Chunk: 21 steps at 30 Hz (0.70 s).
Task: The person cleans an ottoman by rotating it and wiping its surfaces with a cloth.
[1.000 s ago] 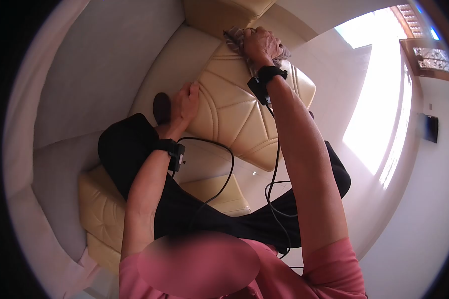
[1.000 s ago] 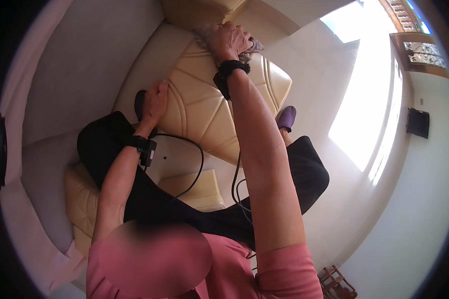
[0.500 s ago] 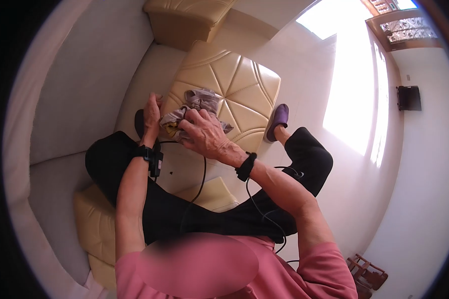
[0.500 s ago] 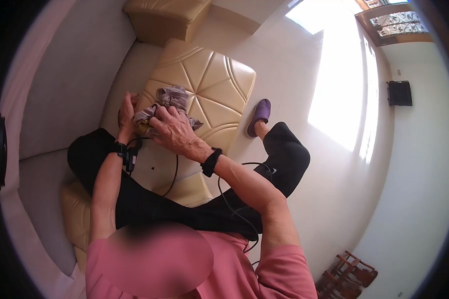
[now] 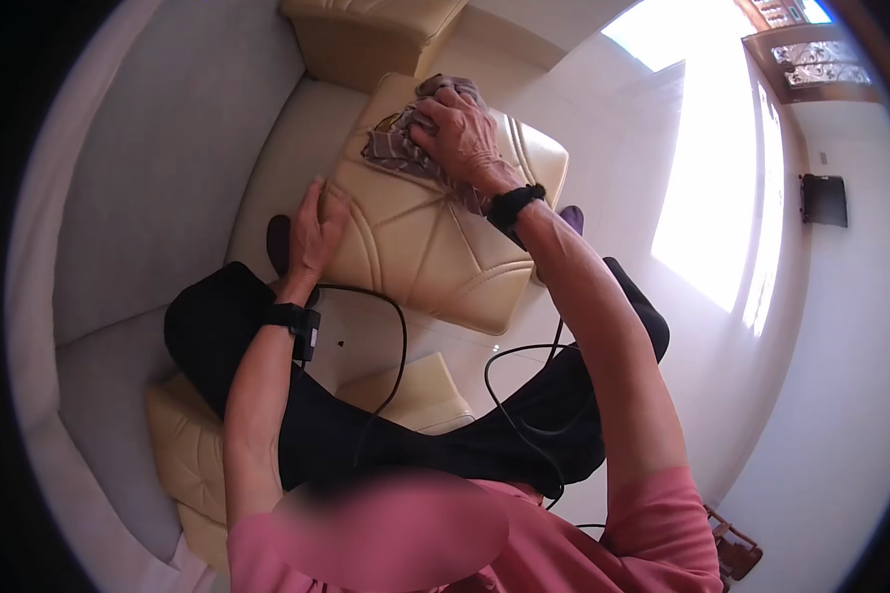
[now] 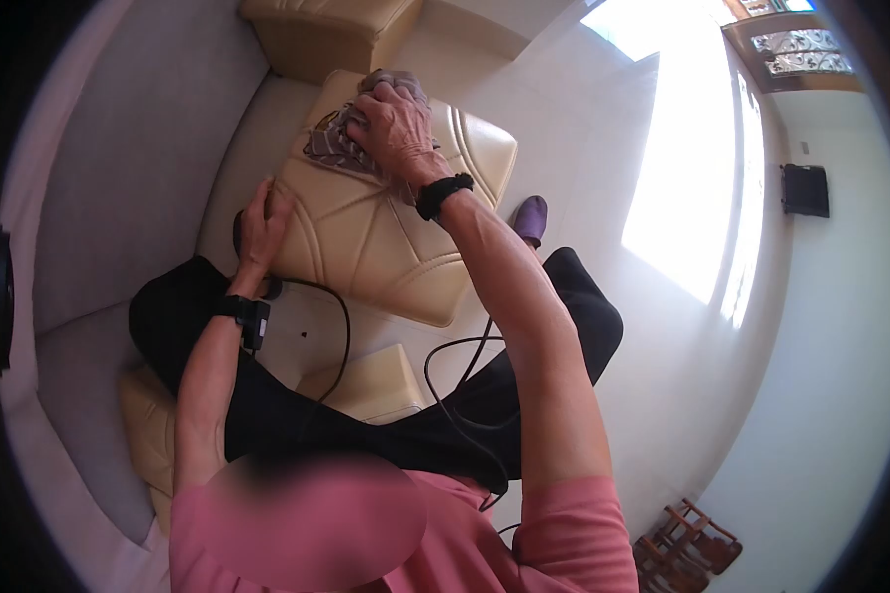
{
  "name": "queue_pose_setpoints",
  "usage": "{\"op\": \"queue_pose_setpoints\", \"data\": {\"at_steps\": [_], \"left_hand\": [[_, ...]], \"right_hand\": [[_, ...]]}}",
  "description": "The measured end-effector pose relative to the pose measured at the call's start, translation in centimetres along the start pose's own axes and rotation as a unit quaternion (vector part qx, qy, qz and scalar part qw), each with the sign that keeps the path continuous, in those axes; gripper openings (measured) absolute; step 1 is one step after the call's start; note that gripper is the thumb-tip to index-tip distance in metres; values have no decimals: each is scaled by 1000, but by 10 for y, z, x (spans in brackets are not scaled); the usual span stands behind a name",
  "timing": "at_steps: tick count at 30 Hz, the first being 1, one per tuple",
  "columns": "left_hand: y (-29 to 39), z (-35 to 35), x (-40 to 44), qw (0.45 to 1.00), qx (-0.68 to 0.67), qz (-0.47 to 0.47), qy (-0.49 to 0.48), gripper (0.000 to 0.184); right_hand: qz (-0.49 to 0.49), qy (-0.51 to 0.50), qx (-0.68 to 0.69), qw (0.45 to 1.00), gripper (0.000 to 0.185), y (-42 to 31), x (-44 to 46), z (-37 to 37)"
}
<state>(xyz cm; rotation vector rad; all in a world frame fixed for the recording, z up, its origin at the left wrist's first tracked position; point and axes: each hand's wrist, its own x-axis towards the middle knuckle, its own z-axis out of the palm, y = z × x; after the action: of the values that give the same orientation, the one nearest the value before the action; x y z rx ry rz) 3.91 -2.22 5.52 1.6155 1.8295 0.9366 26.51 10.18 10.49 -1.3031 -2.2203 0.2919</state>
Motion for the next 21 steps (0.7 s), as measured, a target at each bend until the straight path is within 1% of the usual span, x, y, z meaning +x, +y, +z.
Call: {"op": "queue_pose_setpoints", "data": {"at_steps": [1,2,4,5,7,8,9,11,13,14,16,17,20,21], "left_hand": [[4,0,3,1000,0,-12,-7,58],[7,0,6,1000,3,-13,-9,58],[7,-3,12,999,0,-38,-29,62],[3,-5,17,999,3,-39,-30,62],[-8,-3,21,994,-25,-86,-57,66],[-13,-2,20,994,-29,-87,-55,66],[-18,-2,17,995,-24,-82,-47,66],[-31,0,11,996,-24,-79,-38,66],[-41,-1,5,1000,24,-5,-16,64],[-39,-4,0,1000,21,-6,-14,64],[-12,-22,-5,993,-44,-105,-40,64],[-5,-28,-8,993,-48,-106,-39,64],[2,-33,-12,991,-66,-103,-63,67],[-5,-28,-14,993,-55,-96,-46,68]], "right_hand": [[-3,3,2,1000,28,8,15,3],[-1,3,5,1000,28,16,30,5],[97,-63,1,993,32,28,53,9],[99,-64,4,993,32,31,57,9],[109,-76,0,991,34,43,55,6],[149,-72,-26,986,34,53,50,9],[189,-67,-52,978,34,68,40,14],[234,-65,-103,964,33,82,13,0],[268,-63,-155,949,32,89,-20,-21],[266,-64,-158,949,32,87,-36,-28],[309,-16,-155,938,30,77,-68,-41],[294,10,-161,942,27,71,-84,-41],[324,70,-132,934,24,32,-132,-38],[335,87,-115,931,24,15,-146,-38]]}}
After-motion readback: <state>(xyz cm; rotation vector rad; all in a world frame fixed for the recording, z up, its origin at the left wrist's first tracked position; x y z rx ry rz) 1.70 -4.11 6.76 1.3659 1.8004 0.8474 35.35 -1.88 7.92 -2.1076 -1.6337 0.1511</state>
